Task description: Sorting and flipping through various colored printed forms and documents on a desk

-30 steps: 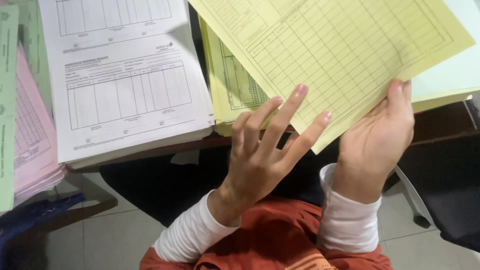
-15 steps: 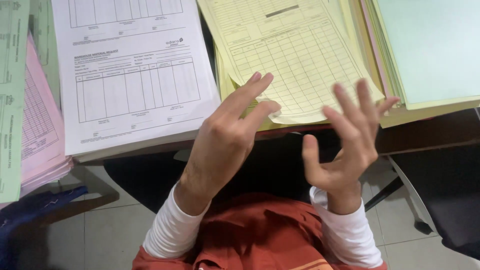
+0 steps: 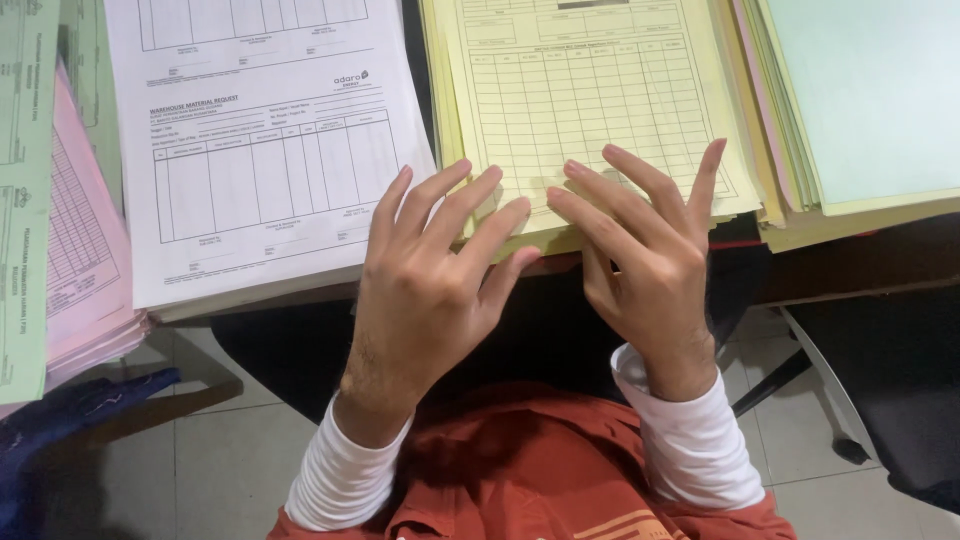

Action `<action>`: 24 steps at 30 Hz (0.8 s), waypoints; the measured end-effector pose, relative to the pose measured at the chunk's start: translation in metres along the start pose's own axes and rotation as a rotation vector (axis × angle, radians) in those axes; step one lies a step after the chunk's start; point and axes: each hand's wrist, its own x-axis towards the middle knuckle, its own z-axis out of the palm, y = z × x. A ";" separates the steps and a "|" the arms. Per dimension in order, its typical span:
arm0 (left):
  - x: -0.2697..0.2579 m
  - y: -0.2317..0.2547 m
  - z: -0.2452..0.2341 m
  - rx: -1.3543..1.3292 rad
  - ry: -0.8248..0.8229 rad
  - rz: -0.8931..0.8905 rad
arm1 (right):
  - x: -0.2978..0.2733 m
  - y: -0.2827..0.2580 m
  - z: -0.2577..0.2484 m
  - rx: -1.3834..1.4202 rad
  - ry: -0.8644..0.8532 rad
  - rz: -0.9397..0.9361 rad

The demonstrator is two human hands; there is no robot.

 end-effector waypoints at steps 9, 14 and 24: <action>-0.004 -0.006 0.010 0.009 0.007 -0.007 | -0.026 0.048 -0.057 -0.061 0.126 0.195; -0.001 -0.006 0.010 -0.016 -0.004 -0.001 | -0.042 0.094 -0.101 -0.271 0.039 0.262; 0.002 -0.004 0.010 -0.014 -0.045 -0.006 | -0.049 0.116 -0.109 -0.359 -0.069 0.416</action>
